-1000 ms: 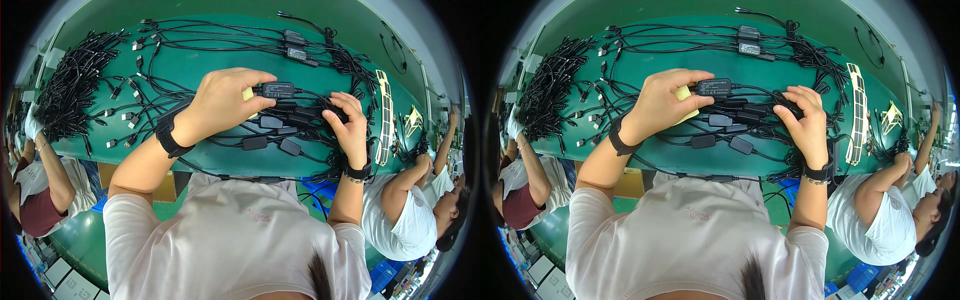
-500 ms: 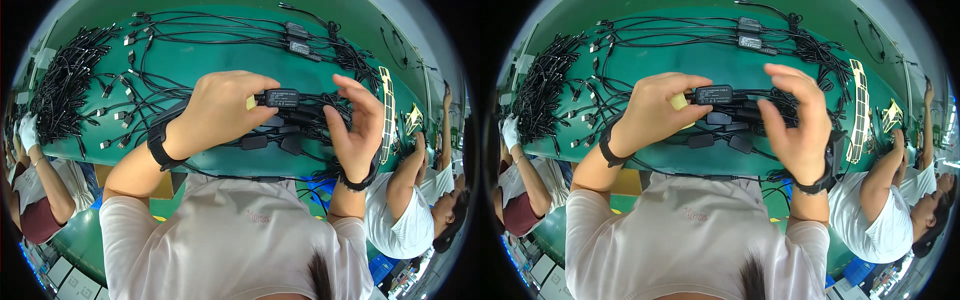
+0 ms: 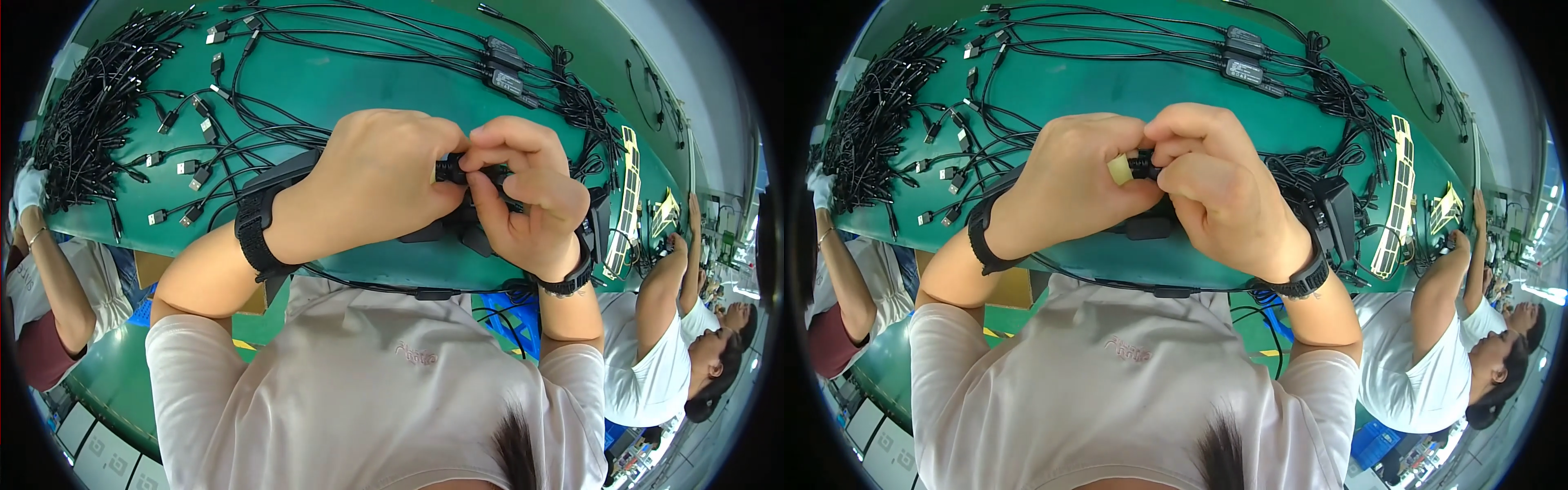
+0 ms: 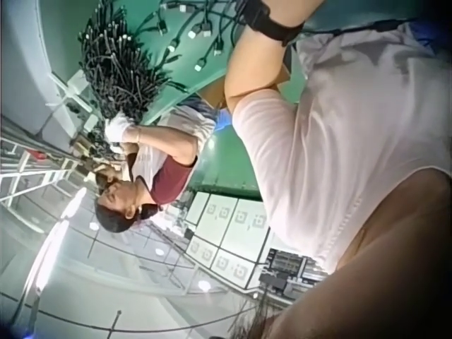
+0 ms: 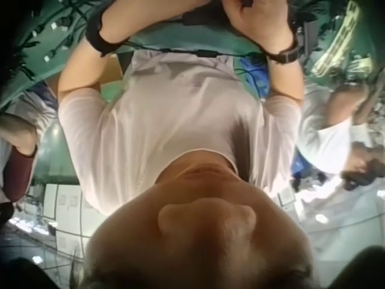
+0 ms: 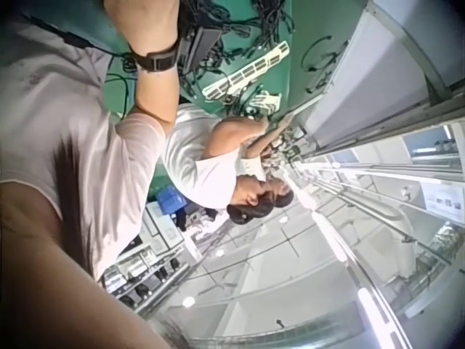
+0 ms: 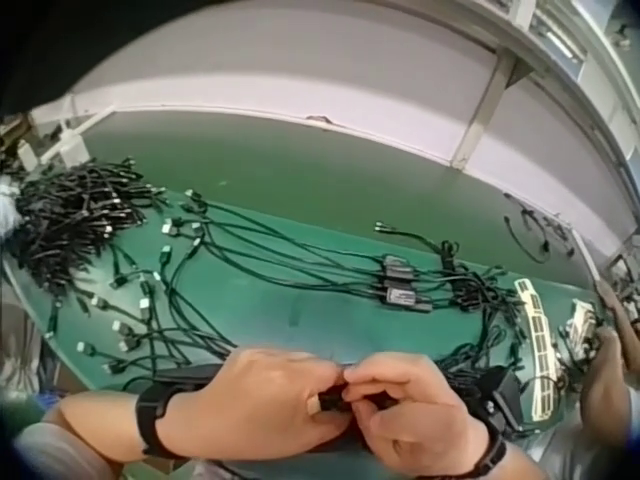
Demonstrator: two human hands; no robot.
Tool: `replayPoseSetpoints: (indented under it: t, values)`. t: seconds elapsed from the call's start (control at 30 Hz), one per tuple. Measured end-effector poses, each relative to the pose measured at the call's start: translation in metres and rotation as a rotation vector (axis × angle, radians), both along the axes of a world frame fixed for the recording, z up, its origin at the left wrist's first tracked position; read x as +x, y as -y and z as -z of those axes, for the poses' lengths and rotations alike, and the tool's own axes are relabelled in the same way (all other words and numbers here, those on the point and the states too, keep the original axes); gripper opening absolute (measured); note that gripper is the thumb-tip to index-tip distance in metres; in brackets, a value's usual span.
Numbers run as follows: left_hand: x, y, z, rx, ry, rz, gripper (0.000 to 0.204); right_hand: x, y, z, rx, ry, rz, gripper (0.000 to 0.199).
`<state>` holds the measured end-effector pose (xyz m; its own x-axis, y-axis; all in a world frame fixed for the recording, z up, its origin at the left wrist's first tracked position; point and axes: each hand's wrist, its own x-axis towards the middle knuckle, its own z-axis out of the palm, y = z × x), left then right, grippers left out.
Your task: The person picks up a bundle of cables, separates them, and lays them on the table. They then peel labels from a sheet and press them onto the rectangular housing of each cable.
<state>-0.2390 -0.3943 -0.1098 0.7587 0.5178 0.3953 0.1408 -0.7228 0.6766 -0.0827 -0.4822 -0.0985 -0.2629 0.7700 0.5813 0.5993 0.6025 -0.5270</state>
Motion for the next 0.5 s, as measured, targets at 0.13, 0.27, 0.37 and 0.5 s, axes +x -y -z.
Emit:
replayPoseSetpoints:
  t: [0.13,0.27,0.37,0.5]
  values:
    - [-0.0022,-0.0017,-0.0029,-0.042,-0.033,0.023,0.016,-0.0006,0.0006,-0.0031,-0.030,0.000,0.003,0.042]
    - [-0.0025,-0.0013,0.0004,-0.053,-0.030,0.029,0.016,0.0011,-0.0001,-0.0029,-0.091,0.045,-0.023,0.040]
    - [-0.0034,-0.0020,0.0004,-0.081,-0.053,0.034,0.016,0.0015,-0.0003,-0.0021,-0.116,0.047,-0.030,0.039]
    - [-0.0040,-0.0017,0.0021,-0.090,-0.044,0.036,0.016,0.0010,-0.0005,-0.0022,-0.122,0.054,-0.019,0.035]
